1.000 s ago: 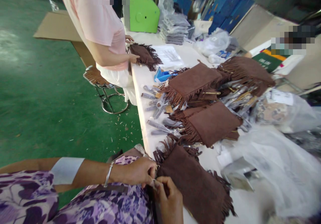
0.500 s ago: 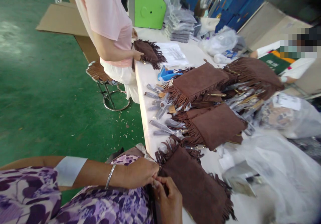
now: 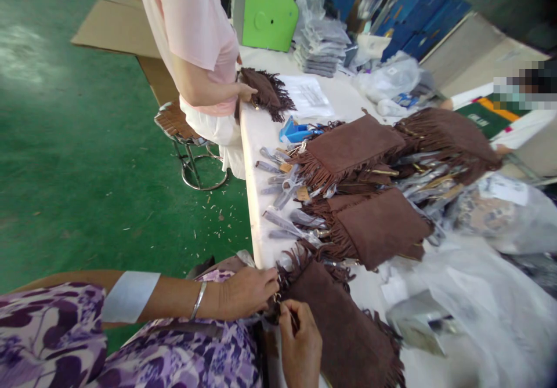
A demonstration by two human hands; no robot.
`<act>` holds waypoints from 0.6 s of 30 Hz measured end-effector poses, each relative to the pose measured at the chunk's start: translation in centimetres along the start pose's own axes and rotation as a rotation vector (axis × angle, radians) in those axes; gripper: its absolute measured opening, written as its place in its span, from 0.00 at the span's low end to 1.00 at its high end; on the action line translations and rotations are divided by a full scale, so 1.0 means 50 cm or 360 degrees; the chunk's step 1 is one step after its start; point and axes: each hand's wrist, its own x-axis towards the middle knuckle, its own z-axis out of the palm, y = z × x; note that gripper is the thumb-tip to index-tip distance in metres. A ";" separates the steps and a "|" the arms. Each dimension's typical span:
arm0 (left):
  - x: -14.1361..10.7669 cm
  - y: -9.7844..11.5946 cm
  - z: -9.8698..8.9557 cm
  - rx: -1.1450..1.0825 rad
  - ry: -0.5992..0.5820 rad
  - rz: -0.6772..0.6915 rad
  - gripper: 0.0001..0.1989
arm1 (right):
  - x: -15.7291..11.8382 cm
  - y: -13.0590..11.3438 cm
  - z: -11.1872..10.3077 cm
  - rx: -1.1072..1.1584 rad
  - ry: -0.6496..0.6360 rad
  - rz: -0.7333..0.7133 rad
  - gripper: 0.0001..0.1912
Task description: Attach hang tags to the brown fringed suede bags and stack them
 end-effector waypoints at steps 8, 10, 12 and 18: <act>0.012 -0.014 0.026 -0.0006 0.0013 -0.0047 0.06 | 0.005 -0.005 0.005 -0.0007 0.0006 0.0055 0.11; 0.012 -0.019 0.030 -0.0029 0.0020 -0.0063 0.06 | 0.004 -0.005 0.004 -0.0015 -0.0014 0.0075 0.11; 0.013 -0.021 0.029 -0.0050 0.0020 -0.0070 0.08 | 0.004 -0.004 0.004 -0.0023 -0.0035 0.0094 0.11; 0.015 -0.012 0.000 -0.0052 -0.0017 -0.0063 0.11 | 0.002 -0.009 0.007 -0.0061 -0.0054 0.0061 0.11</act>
